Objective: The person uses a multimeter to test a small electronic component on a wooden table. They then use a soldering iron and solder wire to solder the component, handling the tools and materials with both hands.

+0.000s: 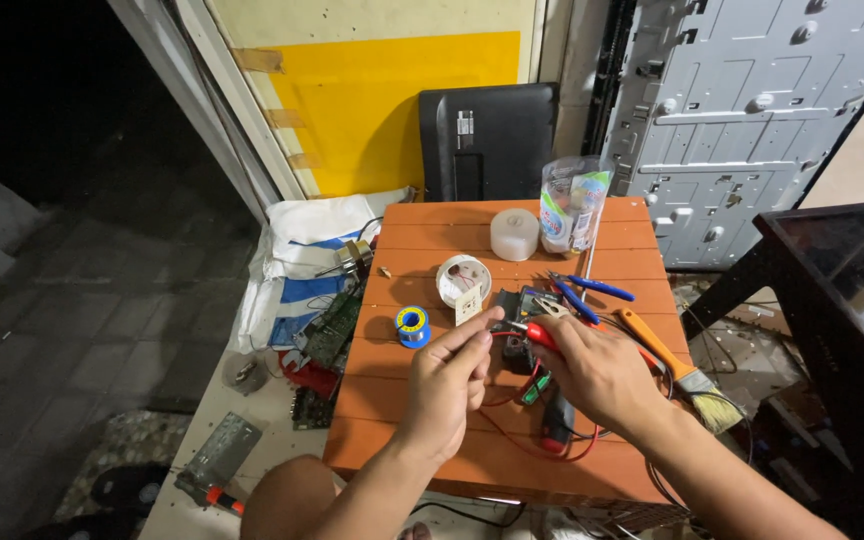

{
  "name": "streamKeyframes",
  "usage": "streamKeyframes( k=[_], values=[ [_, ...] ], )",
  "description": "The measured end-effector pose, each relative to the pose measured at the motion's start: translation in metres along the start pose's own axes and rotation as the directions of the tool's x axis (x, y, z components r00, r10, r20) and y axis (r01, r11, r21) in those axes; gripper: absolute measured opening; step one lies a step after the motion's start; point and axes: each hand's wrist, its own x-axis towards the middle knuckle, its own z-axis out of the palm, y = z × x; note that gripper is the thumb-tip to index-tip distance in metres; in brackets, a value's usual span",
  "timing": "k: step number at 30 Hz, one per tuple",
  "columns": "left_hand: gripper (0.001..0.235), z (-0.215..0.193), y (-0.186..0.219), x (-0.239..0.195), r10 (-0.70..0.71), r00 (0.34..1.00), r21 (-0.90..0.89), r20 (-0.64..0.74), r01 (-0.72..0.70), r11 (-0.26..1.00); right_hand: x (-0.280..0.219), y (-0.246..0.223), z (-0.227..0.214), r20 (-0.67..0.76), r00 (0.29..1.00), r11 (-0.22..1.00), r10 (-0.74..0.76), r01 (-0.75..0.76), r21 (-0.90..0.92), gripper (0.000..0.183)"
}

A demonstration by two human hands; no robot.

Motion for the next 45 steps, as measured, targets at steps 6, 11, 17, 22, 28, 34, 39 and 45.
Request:
streamKeyframes(
  k=[6,11,17,22,28,34,39,45],
  values=[
    [0.040,-0.005,-0.006,0.002,-0.046,0.999,-0.114,0.009,0.047,0.992,-0.005,0.013,0.000,-0.050,0.993,0.993,0.105,-0.102,0.051,0.029],
    [0.043,-0.001,-0.003,0.000,-0.113,0.993,-0.150,0.042,0.118,0.982,-0.006,0.000,0.005,0.020,0.999,0.997,0.040,-0.041,0.062,0.029],
    [0.042,-0.003,-0.004,0.001,-0.101,0.992,-0.136,0.073,0.111,0.985,0.004,-0.007,0.000,0.038,0.998,0.999,0.050,-0.050,-0.001,0.024],
    [0.045,-0.004,-0.004,-0.001,-0.101,0.993,-0.132,0.065,0.109,0.985,0.002,0.005,-0.002,-0.040,0.990,0.991,0.134,-0.132,0.032,0.028],
    [0.048,-0.006,-0.008,0.003,-0.106,0.991,-0.205,0.078,0.120,0.971,-0.008,-0.002,0.005,0.054,0.997,0.995,0.048,-0.053,0.089,0.031],
    [0.045,-0.012,-0.018,0.005,-0.032,0.981,-0.263,0.190,0.082,0.961,-0.002,0.001,0.012,-0.054,0.998,0.999,0.023,-0.022,0.029,0.035],
    [0.045,-0.009,-0.015,-0.006,-0.010,0.976,-0.270,0.217,0.070,0.960,-0.010,0.029,0.013,0.000,0.949,0.949,0.315,-0.315,0.011,0.035],
    [0.042,-0.009,-0.017,-0.003,-0.013,0.980,-0.201,0.198,0.054,0.978,0.008,-0.010,-0.013,0.387,0.684,0.523,0.618,-0.726,0.447,0.024]
  ],
)
